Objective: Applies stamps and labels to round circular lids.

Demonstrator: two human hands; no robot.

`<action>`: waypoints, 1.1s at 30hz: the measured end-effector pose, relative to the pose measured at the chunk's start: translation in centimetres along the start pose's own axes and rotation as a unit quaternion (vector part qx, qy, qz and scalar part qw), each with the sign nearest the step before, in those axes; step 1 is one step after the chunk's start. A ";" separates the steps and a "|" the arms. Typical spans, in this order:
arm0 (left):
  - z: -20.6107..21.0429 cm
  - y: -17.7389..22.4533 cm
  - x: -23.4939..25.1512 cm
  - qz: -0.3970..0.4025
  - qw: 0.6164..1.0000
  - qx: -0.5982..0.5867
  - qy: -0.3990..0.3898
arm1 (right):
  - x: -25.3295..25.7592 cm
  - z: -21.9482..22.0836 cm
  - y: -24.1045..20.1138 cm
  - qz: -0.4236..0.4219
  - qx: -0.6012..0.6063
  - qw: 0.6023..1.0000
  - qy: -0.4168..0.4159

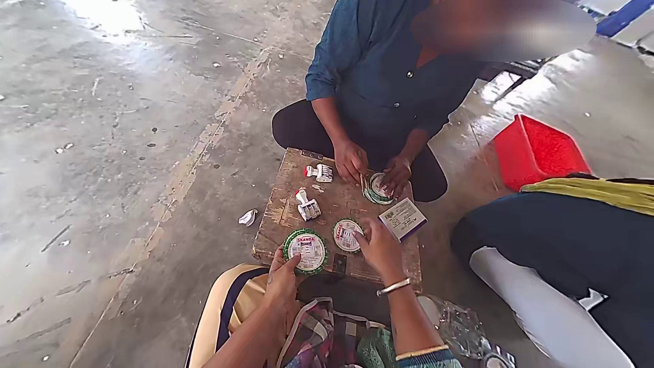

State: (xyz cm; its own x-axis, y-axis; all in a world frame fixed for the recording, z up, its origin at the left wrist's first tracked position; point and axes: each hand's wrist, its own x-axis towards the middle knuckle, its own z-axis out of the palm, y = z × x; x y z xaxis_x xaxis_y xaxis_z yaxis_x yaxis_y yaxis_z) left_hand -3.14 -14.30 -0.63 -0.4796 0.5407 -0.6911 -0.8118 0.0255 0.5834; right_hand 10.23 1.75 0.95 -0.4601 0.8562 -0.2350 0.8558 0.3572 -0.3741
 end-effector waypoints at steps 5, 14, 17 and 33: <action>-0.2 0.0 0.2 -0.004 1.000 0.018 -0.018 | 4.9 -0.7 -0.6 -0.135 -0.116 0.963 -0.204; 0.4 -0.2 -0.2 -0.008 1.000 0.024 -0.013 | 0.1 -0.9 1.4 0.065 -0.033 0.990 -0.123; 1.6 -0.7 -1.0 -0.018 0.998 0.045 -0.050 | -5.6 1.5 3.2 0.123 -0.031 0.992 0.017; 9.5 -5.5 -1.5 -0.062 0.985 0.147 -0.058 | -12.2 3.7 8.8 -0.079 0.040 0.950 0.300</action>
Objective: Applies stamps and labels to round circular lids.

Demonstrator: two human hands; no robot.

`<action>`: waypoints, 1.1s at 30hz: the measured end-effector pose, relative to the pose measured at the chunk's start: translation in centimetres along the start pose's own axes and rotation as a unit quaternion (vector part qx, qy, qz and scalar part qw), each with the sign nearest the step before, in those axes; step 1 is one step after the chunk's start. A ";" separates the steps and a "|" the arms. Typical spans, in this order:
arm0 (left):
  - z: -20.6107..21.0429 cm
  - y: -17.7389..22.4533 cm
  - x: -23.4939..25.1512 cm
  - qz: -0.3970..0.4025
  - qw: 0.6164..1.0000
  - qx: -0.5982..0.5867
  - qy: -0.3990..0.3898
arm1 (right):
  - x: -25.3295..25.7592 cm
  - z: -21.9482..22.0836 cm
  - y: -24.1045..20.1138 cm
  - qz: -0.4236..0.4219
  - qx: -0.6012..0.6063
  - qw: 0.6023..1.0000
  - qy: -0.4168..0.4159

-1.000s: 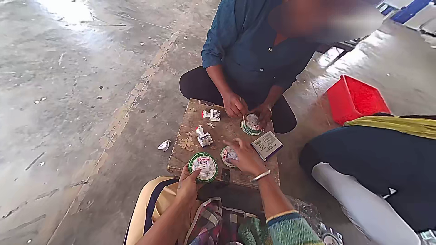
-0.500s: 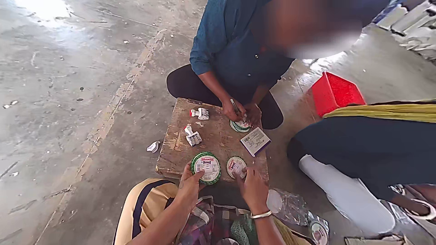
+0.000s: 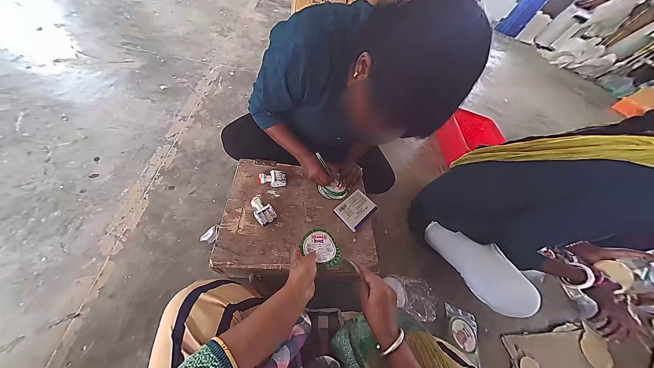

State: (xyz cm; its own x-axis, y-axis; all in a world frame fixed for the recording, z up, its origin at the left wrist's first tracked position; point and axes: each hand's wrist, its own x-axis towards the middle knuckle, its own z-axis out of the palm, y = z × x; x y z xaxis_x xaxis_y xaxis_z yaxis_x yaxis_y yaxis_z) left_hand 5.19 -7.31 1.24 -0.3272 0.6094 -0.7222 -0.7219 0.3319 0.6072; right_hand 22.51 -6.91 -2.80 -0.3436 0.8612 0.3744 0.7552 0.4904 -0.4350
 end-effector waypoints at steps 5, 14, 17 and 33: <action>1.0 -1.7 0.8 0.017 0.999 0.025 -0.010 | 3.9 0.9 -3.3 -0.028 0.017 0.997 0.065; 0.9 -1.3 0.6 0.085 0.969 0.228 -0.044 | 2.5 5.2 -3.5 -0.024 -0.034 0.987 -0.152; 0.6 0.3 0.0 0.141 0.850 0.504 -0.067 | 1.8 5.8 -3.2 -0.055 -0.037 0.992 -0.107; -4.9 3.5 0.3 0.230 0.852 0.449 -0.141 | 20.1 2.7 3.4 0.221 -0.109 0.910 -0.332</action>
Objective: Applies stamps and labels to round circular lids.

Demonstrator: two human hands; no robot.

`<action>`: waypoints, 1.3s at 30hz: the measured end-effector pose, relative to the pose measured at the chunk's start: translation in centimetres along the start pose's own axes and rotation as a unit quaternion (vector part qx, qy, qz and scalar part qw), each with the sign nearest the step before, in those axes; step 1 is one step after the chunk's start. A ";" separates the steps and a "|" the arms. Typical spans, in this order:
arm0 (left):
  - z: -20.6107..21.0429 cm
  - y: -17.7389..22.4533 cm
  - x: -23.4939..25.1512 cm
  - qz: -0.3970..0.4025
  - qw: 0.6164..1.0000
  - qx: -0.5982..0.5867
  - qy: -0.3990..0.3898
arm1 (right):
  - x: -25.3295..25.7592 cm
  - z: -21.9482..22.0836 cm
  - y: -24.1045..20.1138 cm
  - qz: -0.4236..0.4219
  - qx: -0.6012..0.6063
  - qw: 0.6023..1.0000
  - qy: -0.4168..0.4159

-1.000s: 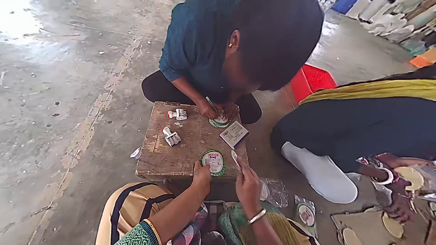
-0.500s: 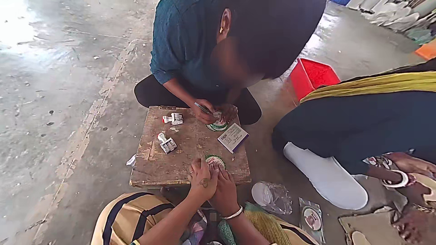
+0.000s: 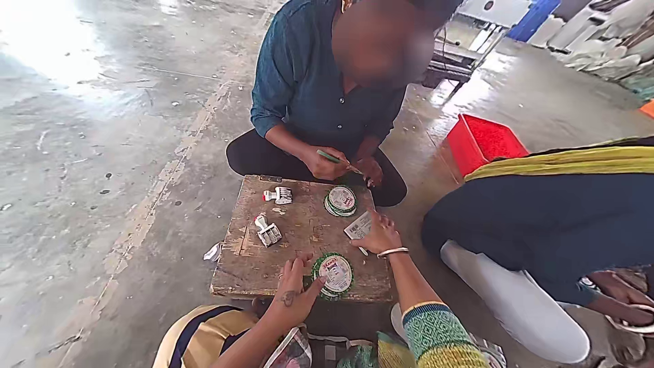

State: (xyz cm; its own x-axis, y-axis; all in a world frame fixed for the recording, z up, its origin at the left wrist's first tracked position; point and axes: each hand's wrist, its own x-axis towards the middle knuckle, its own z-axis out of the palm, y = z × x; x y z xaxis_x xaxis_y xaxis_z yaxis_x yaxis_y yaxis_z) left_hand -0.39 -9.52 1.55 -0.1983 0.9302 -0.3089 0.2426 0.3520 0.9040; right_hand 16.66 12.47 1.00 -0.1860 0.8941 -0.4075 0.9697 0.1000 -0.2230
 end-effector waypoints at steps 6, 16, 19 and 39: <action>0.4 2.6 0.0 -0.078 0.932 -0.294 -0.196 | -7.7 0.1 1.9 -0.156 0.238 0.949 0.137; -2.7 1.7 -5.0 -0.042 0.771 -0.578 -0.264 | -18.1 7.6 -5.0 -0.426 0.281 0.813 0.279; -4.9 0.8 -6.8 -0.033 0.808 -0.550 -0.210 | -18.7 10.0 -6.6 -0.466 0.329 0.772 0.280; -14.7 -10.3 -5.1 0.003 0.819 -0.567 -0.087 | -16.7 10.3 -11.3 -0.180 0.562 0.805 -0.052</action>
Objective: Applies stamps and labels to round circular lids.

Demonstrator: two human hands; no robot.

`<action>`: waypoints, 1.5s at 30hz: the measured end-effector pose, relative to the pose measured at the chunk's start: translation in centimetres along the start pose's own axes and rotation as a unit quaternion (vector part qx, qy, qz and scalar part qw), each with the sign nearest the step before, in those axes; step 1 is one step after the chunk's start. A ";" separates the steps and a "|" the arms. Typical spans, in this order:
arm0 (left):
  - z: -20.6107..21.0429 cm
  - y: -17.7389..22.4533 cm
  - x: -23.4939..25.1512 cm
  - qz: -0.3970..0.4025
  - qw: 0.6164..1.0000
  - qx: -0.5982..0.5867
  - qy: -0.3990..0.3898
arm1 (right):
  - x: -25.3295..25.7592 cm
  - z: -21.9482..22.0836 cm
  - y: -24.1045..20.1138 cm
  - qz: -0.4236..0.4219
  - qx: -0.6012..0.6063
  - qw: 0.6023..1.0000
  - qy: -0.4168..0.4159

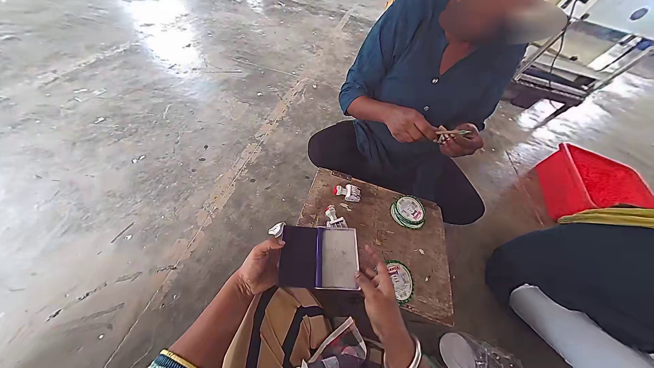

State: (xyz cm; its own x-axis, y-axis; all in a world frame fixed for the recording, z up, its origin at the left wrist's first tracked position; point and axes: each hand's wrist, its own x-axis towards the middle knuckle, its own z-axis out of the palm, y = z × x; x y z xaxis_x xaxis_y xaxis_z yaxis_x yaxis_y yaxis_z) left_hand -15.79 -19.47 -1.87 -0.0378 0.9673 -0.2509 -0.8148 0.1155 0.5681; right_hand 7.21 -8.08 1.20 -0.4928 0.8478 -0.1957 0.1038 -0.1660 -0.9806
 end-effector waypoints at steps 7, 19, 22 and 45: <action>1.3 -1.0 -1.3 -0.006 0.984 0.063 -0.166 | 6.1 -2.1 -6.3 -0.097 -0.175 0.955 -0.218; 0.9 0.9 -4.3 0.104 0.922 0.117 0.355 | 13.3 4.0 -3.3 -0.029 -0.549 0.833 -0.062; 1.1 0.3 -2.8 0.094 0.919 0.119 0.364 | 14.5 5.8 -2.0 -0.048 -0.639 0.763 -0.089; 5.6 -4.7 6.3 0.076 0.875 0.386 0.284 | 2.6 -7.2 -1.2 0.076 0.402 0.911 -0.048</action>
State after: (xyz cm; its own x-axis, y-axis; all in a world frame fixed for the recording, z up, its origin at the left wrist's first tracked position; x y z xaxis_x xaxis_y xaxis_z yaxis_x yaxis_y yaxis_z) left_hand -8.98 -12.62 -1.72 -0.5711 0.7417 -0.3517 -0.1516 0.3258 0.9332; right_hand 12.08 -2.06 1.96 -0.6024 0.7432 -0.2911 -0.4711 -0.6255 -0.6220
